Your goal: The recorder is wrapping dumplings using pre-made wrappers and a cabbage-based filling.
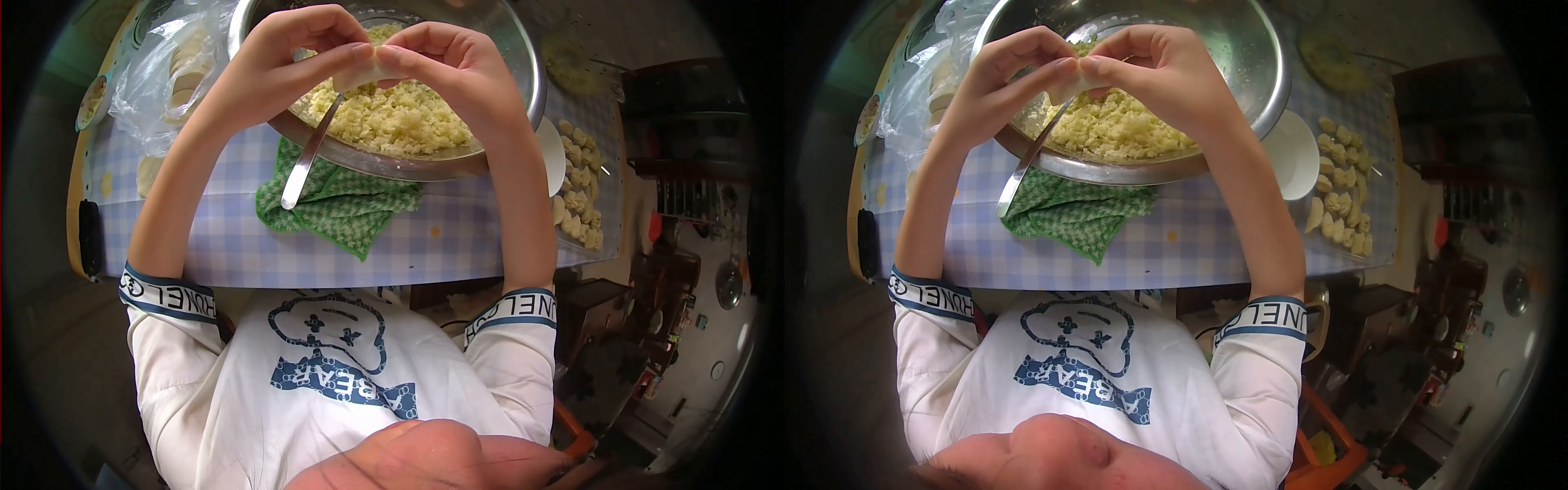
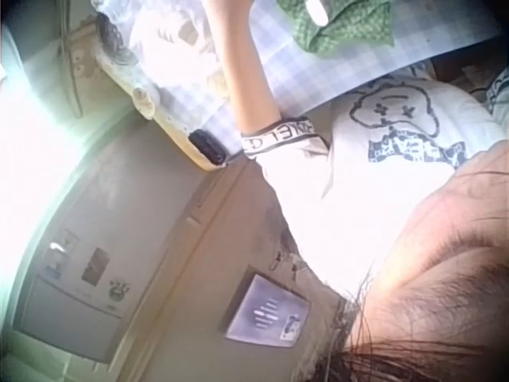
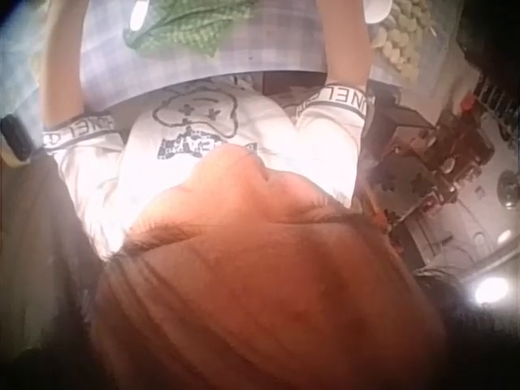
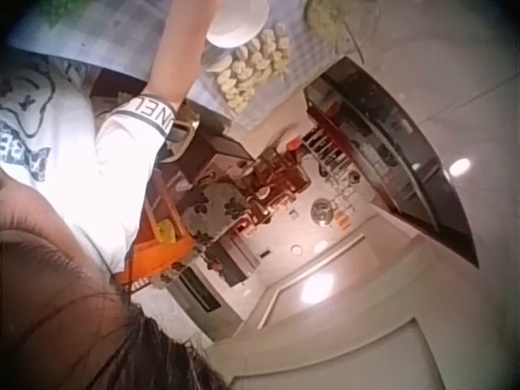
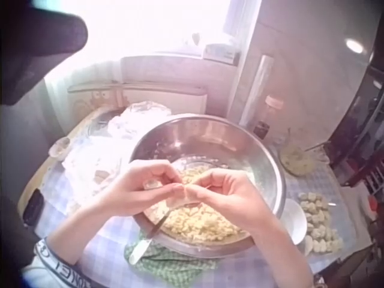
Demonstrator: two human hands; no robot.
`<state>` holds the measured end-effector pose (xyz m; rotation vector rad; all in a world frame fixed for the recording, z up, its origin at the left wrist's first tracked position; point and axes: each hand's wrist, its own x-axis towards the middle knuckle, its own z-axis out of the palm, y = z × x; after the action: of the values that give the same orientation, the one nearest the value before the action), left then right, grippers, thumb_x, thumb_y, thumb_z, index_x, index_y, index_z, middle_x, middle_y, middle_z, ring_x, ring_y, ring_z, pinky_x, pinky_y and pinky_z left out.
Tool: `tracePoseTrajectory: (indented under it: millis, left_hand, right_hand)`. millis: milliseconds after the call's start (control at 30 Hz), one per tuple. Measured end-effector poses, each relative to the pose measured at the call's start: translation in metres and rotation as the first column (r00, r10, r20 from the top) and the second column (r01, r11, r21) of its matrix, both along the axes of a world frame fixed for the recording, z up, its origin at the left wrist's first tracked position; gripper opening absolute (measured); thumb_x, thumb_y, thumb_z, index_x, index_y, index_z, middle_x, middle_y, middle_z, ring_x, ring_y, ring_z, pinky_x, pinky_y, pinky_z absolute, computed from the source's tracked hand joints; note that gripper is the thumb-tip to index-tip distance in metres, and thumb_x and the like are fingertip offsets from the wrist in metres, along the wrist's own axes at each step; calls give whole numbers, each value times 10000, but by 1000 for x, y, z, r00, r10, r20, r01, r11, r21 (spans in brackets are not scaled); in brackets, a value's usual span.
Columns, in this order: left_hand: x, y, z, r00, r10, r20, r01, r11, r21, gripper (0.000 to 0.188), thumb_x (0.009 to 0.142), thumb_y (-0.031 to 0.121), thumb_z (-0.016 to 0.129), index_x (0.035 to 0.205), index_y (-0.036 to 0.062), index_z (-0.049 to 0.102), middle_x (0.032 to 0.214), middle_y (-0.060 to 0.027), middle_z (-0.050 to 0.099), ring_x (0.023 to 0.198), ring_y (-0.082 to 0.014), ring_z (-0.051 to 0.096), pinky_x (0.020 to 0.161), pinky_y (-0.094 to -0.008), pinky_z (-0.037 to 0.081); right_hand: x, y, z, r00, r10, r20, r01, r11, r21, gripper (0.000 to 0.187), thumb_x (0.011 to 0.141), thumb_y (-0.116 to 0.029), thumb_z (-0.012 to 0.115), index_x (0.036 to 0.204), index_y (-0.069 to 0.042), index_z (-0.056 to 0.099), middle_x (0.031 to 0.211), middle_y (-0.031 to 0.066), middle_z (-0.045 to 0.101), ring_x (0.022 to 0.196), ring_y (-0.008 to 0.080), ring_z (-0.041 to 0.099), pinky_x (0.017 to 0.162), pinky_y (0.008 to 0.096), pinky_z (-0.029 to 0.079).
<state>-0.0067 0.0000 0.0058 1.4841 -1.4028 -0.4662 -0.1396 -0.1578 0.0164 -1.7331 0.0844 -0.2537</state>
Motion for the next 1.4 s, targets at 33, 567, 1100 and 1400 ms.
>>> tracePoseTrajectory:
  millis: [33,567,1100,1400]
  left_hand:
    - [0,0,0,1000,-3,-19,3,1000,3,157,870,131,577,938,-11,579,857,-31,588,842,-85,554,755,-226,442]
    - [1,0,-2,1000,-16,-8,15,999,-28,157,870,142,582,923,-6,584,837,-24,584,836,-81,550,754,-227,440]
    - [3,-3,-5,992,25,-126,-29,999,-29,160,885,117,555,955,-27,555,871,-24,571,849,-71,536,789,-229,433]
    - [3,-2,-5,993,38,-116,-39,999,-8,157,888,116,551,959,-25,551,875,-25,571,848,-68,534,779,-222,436]
  right_hand:
    - [0,0,0,1000,-1,-3,1,1000,-8,216,800,-154,667,901,33,630,814,88,651,760,144,642,704,242,514]
    - [0,-3,-2,1000,21,-8,-20,998,53,217,825,-155,641,950,21,626,860,95,649,792,166,647,746,274,535]
    - [-1,-3,-2,999,-40,-5,40,988,147,206,850,-118,594,972,47,599,891,136,645,823,207,657,777,286,545]
    - [-2,-5,-1,999,-37,-25,40,995,96,198,852,-135,599,974,21,607,902,116,646,832,203,655,779,286,545]
